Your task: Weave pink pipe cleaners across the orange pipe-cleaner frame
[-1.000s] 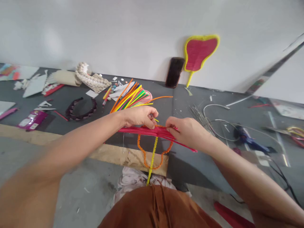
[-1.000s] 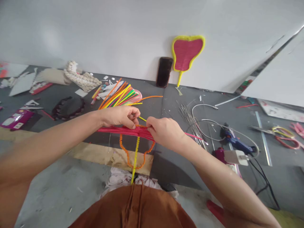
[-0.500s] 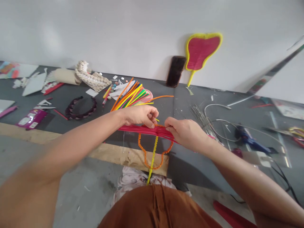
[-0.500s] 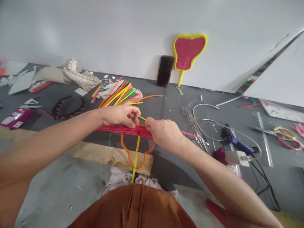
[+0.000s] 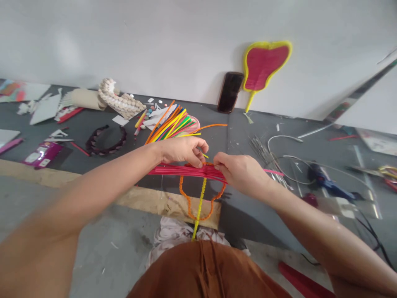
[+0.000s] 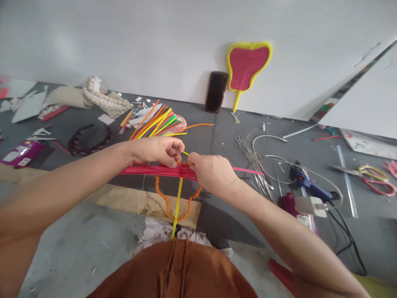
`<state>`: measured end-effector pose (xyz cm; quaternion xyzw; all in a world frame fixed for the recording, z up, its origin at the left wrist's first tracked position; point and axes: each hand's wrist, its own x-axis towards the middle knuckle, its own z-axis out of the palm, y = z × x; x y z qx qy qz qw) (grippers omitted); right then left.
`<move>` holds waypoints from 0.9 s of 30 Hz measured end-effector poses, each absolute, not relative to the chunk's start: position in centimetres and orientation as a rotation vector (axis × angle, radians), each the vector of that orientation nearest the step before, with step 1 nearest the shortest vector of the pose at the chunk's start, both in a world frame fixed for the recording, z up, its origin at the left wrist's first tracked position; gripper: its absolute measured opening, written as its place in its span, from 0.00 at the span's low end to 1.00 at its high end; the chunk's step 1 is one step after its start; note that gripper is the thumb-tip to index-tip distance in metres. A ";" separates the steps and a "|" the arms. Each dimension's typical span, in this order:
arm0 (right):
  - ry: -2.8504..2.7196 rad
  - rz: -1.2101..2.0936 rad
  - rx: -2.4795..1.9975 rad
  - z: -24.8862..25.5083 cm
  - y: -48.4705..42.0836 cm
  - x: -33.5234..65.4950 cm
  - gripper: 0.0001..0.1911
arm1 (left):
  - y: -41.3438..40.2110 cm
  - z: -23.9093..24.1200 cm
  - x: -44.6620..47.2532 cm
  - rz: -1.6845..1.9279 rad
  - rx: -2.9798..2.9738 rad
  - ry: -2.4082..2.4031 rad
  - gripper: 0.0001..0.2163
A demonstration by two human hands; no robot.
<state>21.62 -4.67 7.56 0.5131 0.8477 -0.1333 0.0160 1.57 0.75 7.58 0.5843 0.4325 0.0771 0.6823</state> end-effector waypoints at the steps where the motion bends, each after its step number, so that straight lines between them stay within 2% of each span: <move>1: 2.659 -0.433 1.600 7.5 -4.7 21.6 0.11 | 0.7 7.6 1.6 0.177 1.313 0.978 0.17; 5: 2.912 -0.468 1.515 7.6 -4.4 21.8 0.10 | 0.7 7.5 1.7 0.204 1.314 1.008 0.16; 9: 3.144 -0.360 1.312 7.9 -4.1 21.7 0.08 | 0.9 7.3 1.7 0.201 1.325 1.025 0.16; 20: 2.915 0.105 1.117 8.6 -3.8 19.5 0.12 | 0.5 7.1 2.0 0.312 1.333 1.115 0.15; 27: 2.916 0.002 1.169 8.7 -3.9 19.8 0.12 | 0.5 7.4 1.9 0.330 1.442 1.165 0.14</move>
